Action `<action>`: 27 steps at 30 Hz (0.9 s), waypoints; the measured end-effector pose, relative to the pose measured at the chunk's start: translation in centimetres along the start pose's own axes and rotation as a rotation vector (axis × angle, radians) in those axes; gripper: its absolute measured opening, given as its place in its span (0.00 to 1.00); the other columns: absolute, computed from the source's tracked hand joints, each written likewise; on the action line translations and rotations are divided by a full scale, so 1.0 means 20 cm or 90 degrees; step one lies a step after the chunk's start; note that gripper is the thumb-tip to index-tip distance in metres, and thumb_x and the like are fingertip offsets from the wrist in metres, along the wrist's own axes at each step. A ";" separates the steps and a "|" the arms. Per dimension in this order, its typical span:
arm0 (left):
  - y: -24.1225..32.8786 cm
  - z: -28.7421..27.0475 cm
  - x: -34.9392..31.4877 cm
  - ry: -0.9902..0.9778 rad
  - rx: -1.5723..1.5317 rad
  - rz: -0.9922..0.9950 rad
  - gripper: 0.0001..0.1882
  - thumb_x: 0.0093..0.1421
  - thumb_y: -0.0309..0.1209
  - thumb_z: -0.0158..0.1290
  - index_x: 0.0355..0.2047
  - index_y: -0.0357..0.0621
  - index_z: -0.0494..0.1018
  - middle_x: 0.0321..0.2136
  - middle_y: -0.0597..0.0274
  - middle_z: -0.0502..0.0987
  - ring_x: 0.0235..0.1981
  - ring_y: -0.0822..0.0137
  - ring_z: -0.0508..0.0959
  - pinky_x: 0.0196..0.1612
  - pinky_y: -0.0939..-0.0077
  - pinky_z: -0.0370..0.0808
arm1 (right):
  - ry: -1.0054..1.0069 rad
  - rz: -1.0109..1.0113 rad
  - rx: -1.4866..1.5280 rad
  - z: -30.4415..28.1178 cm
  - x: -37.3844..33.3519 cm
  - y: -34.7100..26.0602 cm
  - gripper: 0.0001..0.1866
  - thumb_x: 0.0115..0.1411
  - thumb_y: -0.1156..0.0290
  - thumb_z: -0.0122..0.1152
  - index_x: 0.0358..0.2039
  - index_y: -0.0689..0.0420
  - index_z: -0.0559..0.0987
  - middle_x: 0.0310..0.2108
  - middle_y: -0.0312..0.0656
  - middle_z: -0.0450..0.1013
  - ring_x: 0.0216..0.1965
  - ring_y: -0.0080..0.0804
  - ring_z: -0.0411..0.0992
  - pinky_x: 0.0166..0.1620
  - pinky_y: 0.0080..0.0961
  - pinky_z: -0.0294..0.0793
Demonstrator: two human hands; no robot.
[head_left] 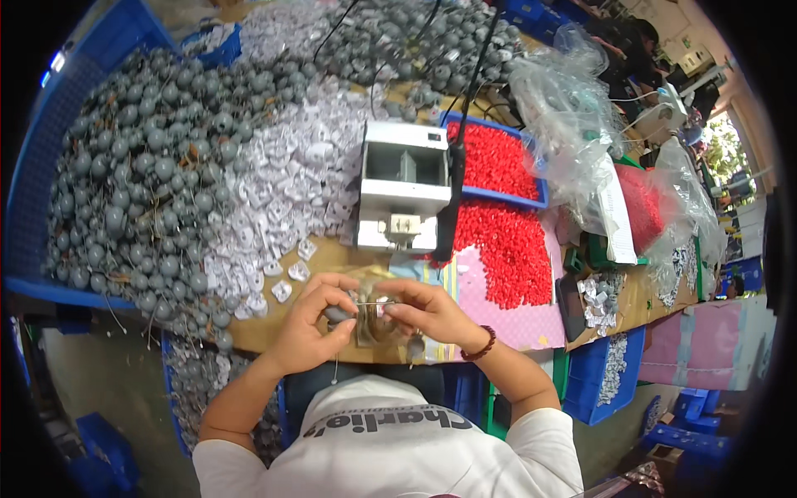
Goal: Assembling small light components by connecting internal parts and securing them with an electric screwdriver.
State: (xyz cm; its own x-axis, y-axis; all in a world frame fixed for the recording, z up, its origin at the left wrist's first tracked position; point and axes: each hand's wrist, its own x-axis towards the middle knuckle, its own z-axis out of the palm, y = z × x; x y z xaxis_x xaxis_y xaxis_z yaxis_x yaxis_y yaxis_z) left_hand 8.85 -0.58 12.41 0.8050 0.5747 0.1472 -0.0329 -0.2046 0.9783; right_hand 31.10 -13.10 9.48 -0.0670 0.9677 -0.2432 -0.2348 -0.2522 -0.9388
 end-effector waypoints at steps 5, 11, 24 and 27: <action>-0.30 0.21 -0.26 0.055 0.145 -0.031 0.13 0.54 0.20 0.62 0.39 0.43 0.73 0.46 0.54 0.74 0.46 0.55 0.77 0.49 0.66 0.74 | 0.054 0.026 -0.320 -0.06 -0.10 0.19 0.12 0.66 0.76 0.61 0.49 0.60 0.82 0.32 0.37 0.79 0.28 0.28 0.76 0.32 0.24 0.76; -0.42 0.34 -0.33 0.012 0.289 0.019 0.11 0.51 0.20 0.60 0.35 0.42 0.75 0.41 0.55 0.72 0.44 0.51 0.74 0.47 0.60 0.73 | 0.123 -0.297 -0.782 -0.04 -0.03 0.32 0.15 0.50 0.79 0.65 0.41 0.57 0.83 0.34 0.41 0.77 0.35 0.42 0.76 0.35 0.33 0.78; -0.48 0.32 -0.33 -0.028 0.393 0.061 0.12 0.49 0.22 0.58 0.36 0.44 0.77 0.44 0.56 0.72 0.45 0.51 0.73 0.48 0.57 0.73 | -0.032 -0.327 -0.968 -0.05 0.00 0.36 0.18 0.52 0.71 0.60 0.44 0.61 0.80 0.41 0.42 0.72 0.40 0.37 0.72 0.43 0.32 0.76; -0.47 0.30 -0.31 0.017 0.459 0.016 0.16 0.49 0.22 0.59 0.40 0.44 0.77 0.48 0.54 0.72 0.50 0.50 0.72 0.52 0.55 0.71 | -0.031 -0.322 -0.990 -0.05 -0.04 0.37 0.22 0.51 0.70 0.61 0.48 0.62 0.80 0.46 0.43 0.73 0.44 0.39 0.73 0.47 0.34 0.77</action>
State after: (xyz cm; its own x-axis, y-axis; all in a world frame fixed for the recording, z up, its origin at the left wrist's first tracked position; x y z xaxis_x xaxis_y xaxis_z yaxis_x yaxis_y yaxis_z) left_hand 7.66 -6.91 1.39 0.7938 0.5803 0.1819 0.3547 -0.6848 0.6366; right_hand 30.43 -15.64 2.46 -0.3277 0.9362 0.1271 0.9025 0.3499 -0.2509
